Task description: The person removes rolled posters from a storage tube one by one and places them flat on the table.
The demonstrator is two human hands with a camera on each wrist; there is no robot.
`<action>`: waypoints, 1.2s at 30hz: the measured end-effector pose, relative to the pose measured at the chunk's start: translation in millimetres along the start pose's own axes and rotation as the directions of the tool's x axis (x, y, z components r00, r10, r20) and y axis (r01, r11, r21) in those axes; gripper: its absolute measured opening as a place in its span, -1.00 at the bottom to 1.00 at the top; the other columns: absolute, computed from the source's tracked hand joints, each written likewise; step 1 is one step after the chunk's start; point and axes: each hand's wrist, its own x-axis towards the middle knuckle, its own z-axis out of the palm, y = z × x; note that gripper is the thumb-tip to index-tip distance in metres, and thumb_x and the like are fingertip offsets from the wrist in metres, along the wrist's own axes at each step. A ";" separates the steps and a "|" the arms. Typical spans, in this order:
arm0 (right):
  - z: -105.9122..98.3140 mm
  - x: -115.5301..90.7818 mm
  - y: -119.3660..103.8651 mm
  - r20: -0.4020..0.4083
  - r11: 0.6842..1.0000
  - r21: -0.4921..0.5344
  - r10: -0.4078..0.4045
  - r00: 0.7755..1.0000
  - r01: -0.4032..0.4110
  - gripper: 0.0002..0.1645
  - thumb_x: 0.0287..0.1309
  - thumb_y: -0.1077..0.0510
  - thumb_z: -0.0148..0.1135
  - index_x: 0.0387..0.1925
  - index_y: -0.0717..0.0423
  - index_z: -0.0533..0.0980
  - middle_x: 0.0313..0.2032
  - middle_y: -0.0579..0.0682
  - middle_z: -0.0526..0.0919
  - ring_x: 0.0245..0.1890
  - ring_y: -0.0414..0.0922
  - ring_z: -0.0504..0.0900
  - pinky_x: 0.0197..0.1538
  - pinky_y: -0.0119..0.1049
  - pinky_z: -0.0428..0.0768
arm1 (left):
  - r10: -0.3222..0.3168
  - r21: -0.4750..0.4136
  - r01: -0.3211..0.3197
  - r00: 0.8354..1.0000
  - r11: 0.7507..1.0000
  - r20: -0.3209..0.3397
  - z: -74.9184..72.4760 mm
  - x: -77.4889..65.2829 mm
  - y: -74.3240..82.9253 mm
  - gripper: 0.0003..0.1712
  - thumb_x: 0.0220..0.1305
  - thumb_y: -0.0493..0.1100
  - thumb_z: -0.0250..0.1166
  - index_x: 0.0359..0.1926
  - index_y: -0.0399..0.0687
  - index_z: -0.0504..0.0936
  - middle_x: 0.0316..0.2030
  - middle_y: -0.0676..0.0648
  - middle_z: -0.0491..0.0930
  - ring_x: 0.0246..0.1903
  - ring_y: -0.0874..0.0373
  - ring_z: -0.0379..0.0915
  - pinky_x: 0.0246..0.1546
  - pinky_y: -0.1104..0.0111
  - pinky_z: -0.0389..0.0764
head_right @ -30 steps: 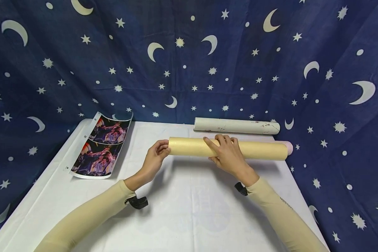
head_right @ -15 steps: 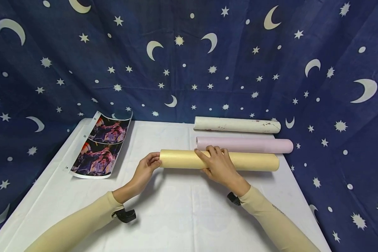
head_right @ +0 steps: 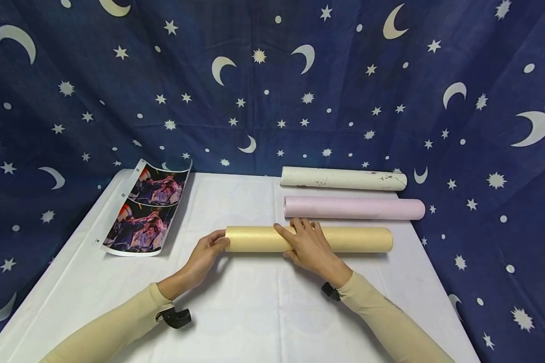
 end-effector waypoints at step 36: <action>8.9 23.1 -34.3 0.136 0.989 0.145 0.011 0.991 -0.031 -0.09 0.12 -0.30 0.31 0.44 -0.20 0.23 0.23 0.06 0.49 0.15 0.11 0.53 0.13 0.08 0.48 | -0.080 -0.058 0.086 0.992 0.995 0.095 -0.6 7.4 -13.2 -0.49 0.47 -0.15 -0.10 0.27 -0.40 0.36 0.15 -0.25 0.52 0.29 -0.10 0.34 0.48 -0.03 0.07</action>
